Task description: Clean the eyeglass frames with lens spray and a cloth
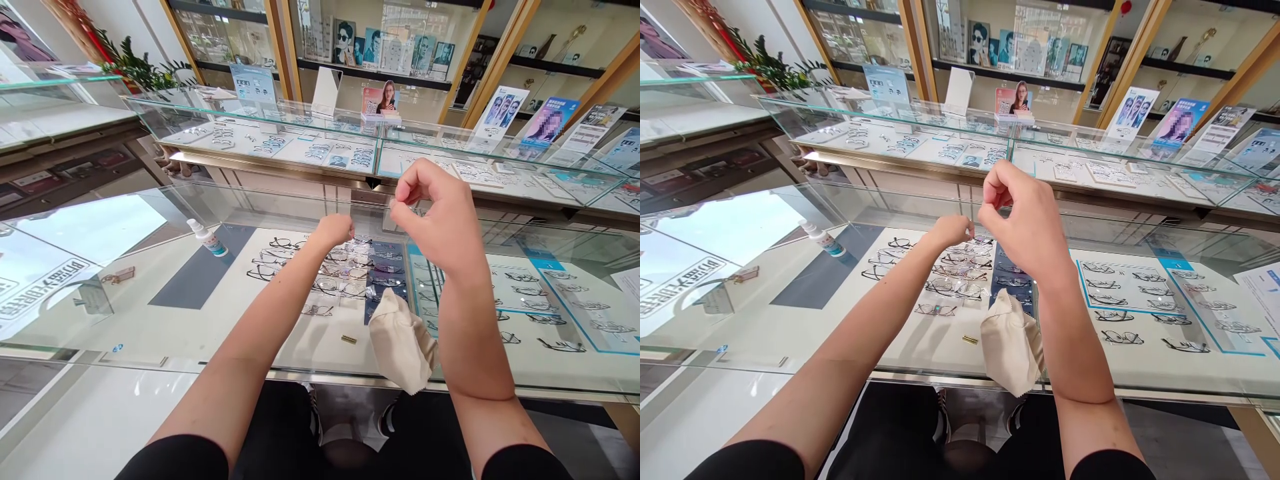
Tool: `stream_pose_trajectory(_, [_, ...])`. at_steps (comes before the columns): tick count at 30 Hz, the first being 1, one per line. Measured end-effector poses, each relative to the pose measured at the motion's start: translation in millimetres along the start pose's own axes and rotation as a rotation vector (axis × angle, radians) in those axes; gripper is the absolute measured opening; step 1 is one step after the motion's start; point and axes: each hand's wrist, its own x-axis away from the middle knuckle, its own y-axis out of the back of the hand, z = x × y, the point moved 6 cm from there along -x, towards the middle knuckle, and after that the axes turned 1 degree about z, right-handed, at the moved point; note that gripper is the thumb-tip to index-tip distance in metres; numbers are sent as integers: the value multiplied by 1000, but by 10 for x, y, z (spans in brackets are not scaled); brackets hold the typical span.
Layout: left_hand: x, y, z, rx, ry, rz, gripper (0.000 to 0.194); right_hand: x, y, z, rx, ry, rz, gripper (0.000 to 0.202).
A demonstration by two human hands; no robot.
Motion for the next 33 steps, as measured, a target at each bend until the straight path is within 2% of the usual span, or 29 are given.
stream_pose_trajectory(5, [30,102,18,12,9,-38,23,7,-11,13,-4,-7,66,19])
stream_pose_trajectory(9, [134,339,18,48,24,-112,22,-2,-33,-25,11,5,108,21])
stream_pose_trajectory(13, [441,780,-76,219,-5,-373,19,2,-46,-43,14,9,113,20])
stream_pose_trajectory(17, [959,1206,-285,424,-93,-650,19,66,-16,72,-50,3,111,17])
stream_pose_trajectory(21, [1417,1443,-466,574,-228,-862,16,127,47,88,-178,-38,70,23])
stream_pose_trajectory(23, [1513,1447,-476,680,-281,-886,15,142,37,-35,-256,-87,61,30])
stream_pose_trajectory(26, [1467,1285,-398,901,-307,-798,19,203,-55,-352,-362,-213,64,37])
stream_pose_trajectory(30, [1283,817,-305,1196,-276,-569,27,453,-215,-784,-463,-403,-25,49])
stream_pose_trajectory(33, [1227,469,-298,1294,-252,-496,32,682,-370,-987,-493,-452,-69,54])
